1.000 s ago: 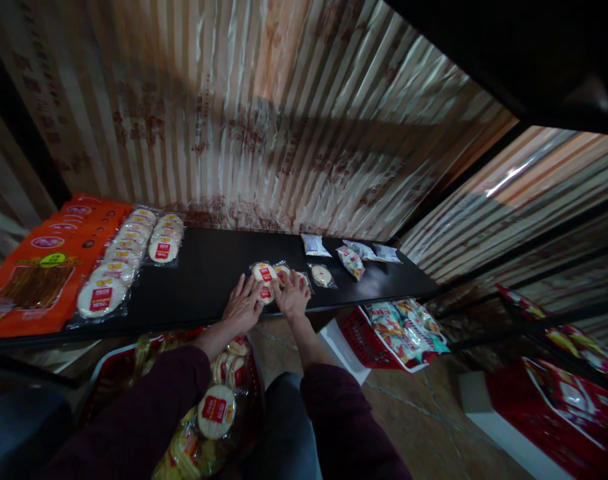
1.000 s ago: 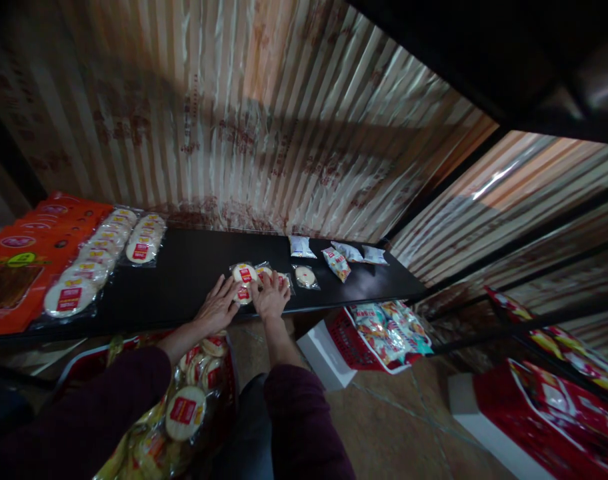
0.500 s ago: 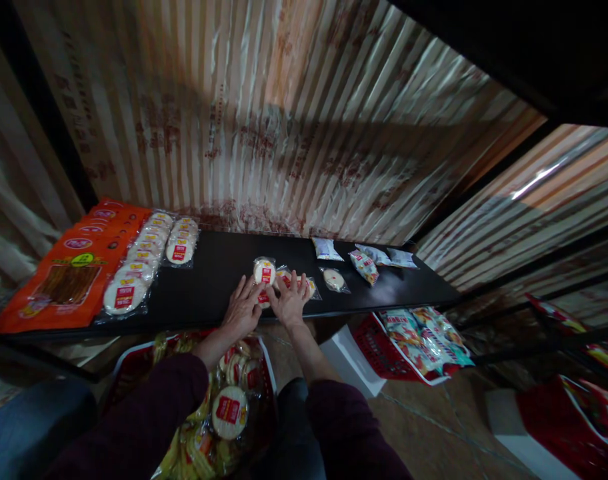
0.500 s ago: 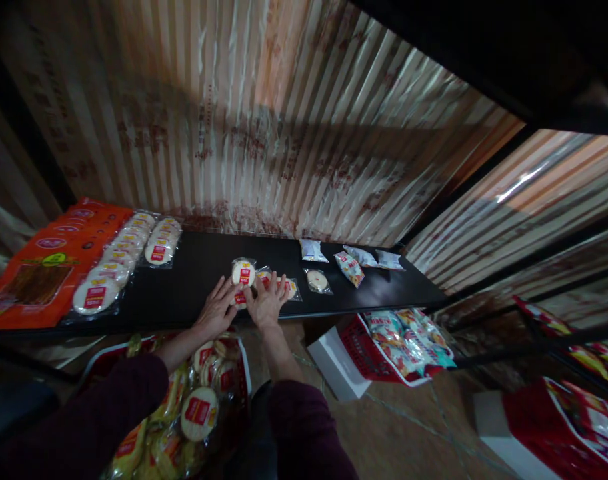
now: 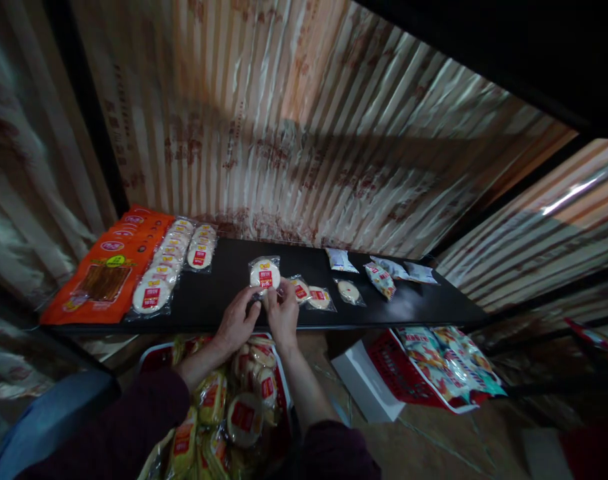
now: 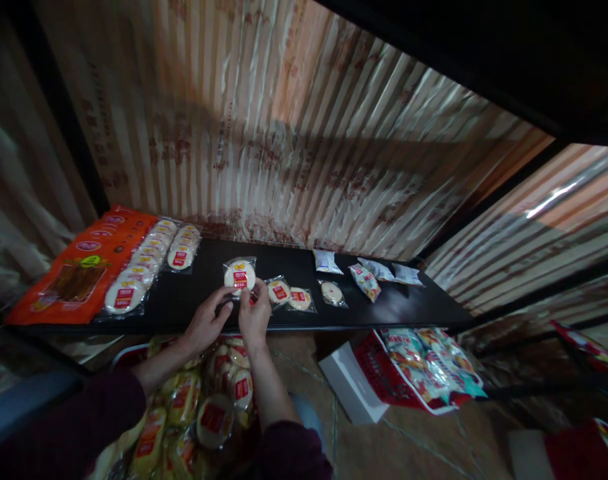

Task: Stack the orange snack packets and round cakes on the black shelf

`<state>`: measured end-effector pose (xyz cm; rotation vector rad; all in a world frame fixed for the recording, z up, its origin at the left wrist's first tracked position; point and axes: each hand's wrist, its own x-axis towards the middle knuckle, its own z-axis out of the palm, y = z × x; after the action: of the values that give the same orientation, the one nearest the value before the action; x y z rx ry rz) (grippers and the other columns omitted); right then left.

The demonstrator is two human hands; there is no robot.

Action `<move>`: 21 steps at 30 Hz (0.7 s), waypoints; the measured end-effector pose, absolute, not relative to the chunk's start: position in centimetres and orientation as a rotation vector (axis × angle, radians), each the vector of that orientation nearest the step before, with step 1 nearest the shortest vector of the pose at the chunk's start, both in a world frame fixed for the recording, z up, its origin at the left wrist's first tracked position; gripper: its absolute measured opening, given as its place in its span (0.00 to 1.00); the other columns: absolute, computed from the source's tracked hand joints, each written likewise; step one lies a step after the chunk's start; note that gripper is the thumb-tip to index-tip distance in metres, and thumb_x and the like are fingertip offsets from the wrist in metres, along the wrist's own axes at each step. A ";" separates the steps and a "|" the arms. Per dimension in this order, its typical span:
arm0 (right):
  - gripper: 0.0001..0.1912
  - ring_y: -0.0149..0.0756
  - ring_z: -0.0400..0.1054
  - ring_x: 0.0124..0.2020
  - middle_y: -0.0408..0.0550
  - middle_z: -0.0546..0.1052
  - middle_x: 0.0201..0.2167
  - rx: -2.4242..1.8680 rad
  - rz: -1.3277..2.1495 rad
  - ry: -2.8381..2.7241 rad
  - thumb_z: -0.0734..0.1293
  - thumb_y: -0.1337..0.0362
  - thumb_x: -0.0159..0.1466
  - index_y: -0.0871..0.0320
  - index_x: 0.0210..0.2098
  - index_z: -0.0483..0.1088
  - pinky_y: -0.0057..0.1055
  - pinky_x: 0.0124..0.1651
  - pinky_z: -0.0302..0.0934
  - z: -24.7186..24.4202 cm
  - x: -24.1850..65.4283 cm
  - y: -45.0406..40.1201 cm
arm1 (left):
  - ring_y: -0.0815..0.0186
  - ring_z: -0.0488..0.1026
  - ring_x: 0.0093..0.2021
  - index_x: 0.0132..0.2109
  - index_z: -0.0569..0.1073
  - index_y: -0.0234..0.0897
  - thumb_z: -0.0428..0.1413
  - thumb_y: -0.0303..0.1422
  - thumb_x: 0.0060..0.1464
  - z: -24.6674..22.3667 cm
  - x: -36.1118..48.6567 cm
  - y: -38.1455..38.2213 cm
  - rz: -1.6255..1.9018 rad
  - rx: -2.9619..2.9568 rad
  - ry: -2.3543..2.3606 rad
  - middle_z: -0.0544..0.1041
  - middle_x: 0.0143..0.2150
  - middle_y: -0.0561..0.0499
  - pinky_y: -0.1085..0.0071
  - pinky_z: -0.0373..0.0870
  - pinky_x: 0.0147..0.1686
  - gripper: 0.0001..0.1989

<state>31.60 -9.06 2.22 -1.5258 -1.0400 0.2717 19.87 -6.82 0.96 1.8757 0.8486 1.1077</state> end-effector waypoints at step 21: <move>0.23 0.36 0.71 0.45 0.52 0.74 0.47 -1.230 0.633 -0.859 0.64 0.60 0.59 0.57 0.53 0.59 0.36 0.49 0.65 2.2 20.4 -10.3 | 0.60 0.64 0.58 0.54 0.61 0.38 0.48 0.40 0.57 1.3 12.9 -8.1 1.170 1.331 0.977 0.66 0.58 0.43 0.62 0.61 0.56 0.20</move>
<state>20.38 -10.26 2.17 -1.2300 -0.8593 0.6329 12.85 -8.09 1.27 1.3309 0.9772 1.1702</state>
